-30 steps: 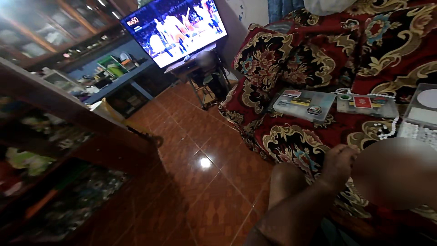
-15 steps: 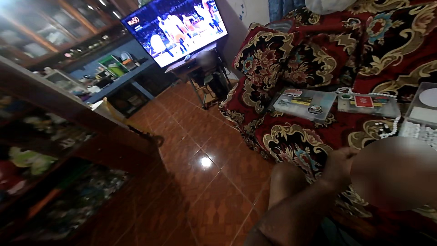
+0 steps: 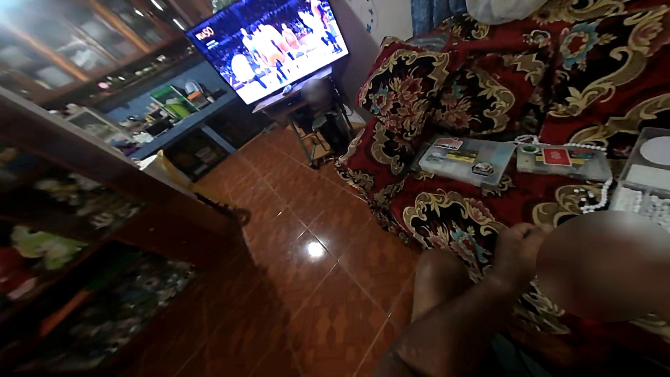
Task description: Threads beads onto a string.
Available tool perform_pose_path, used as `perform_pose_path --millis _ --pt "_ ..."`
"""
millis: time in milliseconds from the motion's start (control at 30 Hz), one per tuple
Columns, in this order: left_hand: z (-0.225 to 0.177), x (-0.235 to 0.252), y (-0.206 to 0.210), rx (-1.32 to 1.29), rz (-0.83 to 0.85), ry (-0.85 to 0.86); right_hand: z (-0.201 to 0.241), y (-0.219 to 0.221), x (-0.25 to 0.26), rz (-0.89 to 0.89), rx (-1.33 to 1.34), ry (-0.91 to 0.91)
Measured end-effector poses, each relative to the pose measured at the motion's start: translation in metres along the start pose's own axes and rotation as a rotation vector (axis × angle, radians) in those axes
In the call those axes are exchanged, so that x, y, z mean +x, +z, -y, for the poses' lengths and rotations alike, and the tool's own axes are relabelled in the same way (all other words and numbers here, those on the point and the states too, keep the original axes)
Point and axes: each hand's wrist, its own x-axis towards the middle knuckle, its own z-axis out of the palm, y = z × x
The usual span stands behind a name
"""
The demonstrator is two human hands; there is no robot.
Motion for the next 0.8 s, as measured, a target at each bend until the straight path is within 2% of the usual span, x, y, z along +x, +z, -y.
perform_pose_path --millis 433,800 --pt "0.0018 0.0 -0.0005 0.046 0.06 0.016 -0.0024 0.0011 -0.0008 -0.003 0.021 -0.014" --pt "0.0005 0.0016 -0.0004 0.003 0.006 -0.005 0.0025 -0.0015 0.0005 0.0 0.002 0.007"
